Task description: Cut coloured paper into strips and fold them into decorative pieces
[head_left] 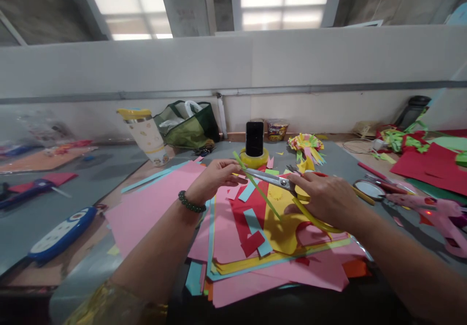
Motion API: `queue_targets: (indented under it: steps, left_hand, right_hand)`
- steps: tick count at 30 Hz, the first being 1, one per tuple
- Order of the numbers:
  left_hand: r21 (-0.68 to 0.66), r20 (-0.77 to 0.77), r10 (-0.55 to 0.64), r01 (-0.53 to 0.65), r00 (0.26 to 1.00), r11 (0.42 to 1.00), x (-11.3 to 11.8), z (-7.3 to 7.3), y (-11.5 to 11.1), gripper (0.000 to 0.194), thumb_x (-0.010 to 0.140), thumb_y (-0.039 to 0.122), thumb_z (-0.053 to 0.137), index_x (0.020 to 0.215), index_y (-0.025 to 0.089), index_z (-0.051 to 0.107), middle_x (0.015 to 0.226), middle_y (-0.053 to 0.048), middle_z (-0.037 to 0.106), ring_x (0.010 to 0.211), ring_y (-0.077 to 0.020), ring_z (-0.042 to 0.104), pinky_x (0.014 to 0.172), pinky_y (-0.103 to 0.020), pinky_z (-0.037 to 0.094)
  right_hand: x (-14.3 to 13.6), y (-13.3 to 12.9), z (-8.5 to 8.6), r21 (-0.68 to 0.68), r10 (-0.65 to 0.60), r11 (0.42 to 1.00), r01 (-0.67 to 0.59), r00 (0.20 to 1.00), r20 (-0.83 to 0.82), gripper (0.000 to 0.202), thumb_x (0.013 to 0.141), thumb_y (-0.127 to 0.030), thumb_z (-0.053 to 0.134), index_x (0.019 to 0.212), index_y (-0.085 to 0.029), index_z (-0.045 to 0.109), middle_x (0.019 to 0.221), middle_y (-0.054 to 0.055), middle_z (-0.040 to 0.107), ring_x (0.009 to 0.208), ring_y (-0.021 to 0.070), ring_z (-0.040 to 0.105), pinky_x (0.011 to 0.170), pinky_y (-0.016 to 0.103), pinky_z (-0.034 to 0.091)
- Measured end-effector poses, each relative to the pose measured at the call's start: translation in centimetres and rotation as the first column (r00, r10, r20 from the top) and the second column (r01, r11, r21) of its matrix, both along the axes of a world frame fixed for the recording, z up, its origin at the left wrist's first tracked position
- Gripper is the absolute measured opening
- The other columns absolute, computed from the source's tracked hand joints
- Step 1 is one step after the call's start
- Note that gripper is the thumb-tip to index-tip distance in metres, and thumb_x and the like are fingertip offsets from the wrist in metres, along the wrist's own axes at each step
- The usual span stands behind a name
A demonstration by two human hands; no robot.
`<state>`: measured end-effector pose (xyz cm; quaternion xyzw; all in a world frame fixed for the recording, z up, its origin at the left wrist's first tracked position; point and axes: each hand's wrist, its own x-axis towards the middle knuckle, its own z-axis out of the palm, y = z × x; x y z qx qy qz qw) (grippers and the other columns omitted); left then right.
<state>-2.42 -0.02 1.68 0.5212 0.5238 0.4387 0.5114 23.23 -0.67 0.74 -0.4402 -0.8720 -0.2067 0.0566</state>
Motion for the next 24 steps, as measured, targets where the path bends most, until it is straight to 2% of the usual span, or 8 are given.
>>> queue_targets:
  steps: [2,6,11,16,24]
  left_hand:
    - [-0.030,0.047,0.016,-0.014,0.999,0.999,-0.1,-0.1,0.1,0.012,0.074,0.027,0.068,0.078,0.015,0.070,0.078,-0.006,0.075,0.071,-0.0175,0.073,0.057,-0.020,0.050]
    - [-0.073,0.114,0.039,-0.030,0.993,0.997,0.0,-0.2,0.2,0.015,0.080,0.027,0.068,0.085,0.014,0.072,0.073,-0.007,0.074,0.072,-0.0168,0.073,0.062,-0.019,0.054]
    - [-0.118,0.218,0.087,-0.062,0.972,0.991,0.6,-0.1,0.1,0.017,0.091,0.019,0.058,0.094,0.013,0.073,0.078,-0.009,0.077,0.074,-0.0142,0.073,0.061,-0.016,0.054]
    - [-0.150,0.313,0.130,-0.086,0.941,0.985,1.2,0.4,-0.3,0.021,0.095,0.016,0.052,0.095,0.012,0.073,0.080,-0.009,0.077,0.075,-0.0128,0.074,0.059,-0.013,0.055]
    - [-0.105,0.444,0.174,-0.142,0.879,0.984,1.9,-0.6,-0.2,0.024,0.094,0.016,0.051,0.105,0.013,0.072,0.087,-0.010,0.077,0.082,-0.0160,0.074,0.074,-0.021,0.058]
  right_hand:
    - [0.0,0.0,0.0,-0.001,0.002,1.000,-0.002,1.000,-0.003,0.057,0.083,-0.069,0.048,0.111,-0.023,0.065,0.095,0.012,0.072,0.067,0.0230,0.065,0.050,0.027,0.028]
    - [-0.1,0.2,-0.1,0.002,-0.001,1.000,0.001,1.000,0.010,0.055,0.083,-0.068,0.049,0.112,-0.024,0.065,0.094,0.011,0.072,0.066,0.0224,0.065,0.050,0.027,0.028]
    - [-0.1,0.3,-0.3,0.005,-0.040,0.999,0.040,0.999,0.023,0.054,0.083,-0.066,0.052,0.116,-0.025,0.064,0.102,0.012,0.072,0.072,0.0248,0.068,0.052,0.027,0.033]
    - [-0.1,0.4,-0.4,-0.010,-0.056,0.998,0.056,0.998,-0.008,0.057,0.082,-0.067,0.052,0.120,-0.025,0.063,0.106,0.013,0.072,0.074,0.0273,0.069,0.055,0.029,0.038]
    - [-0.2,0.5,-0.7,0.044,-0.057,0.997,0.060,0.997,-0.059,0.057,0.086,-0.067,0.044,0.117,-0.024,0.065,0.097,0.012,0.073,0.068,0.0242,0.068,0.053,0.027,0.034]
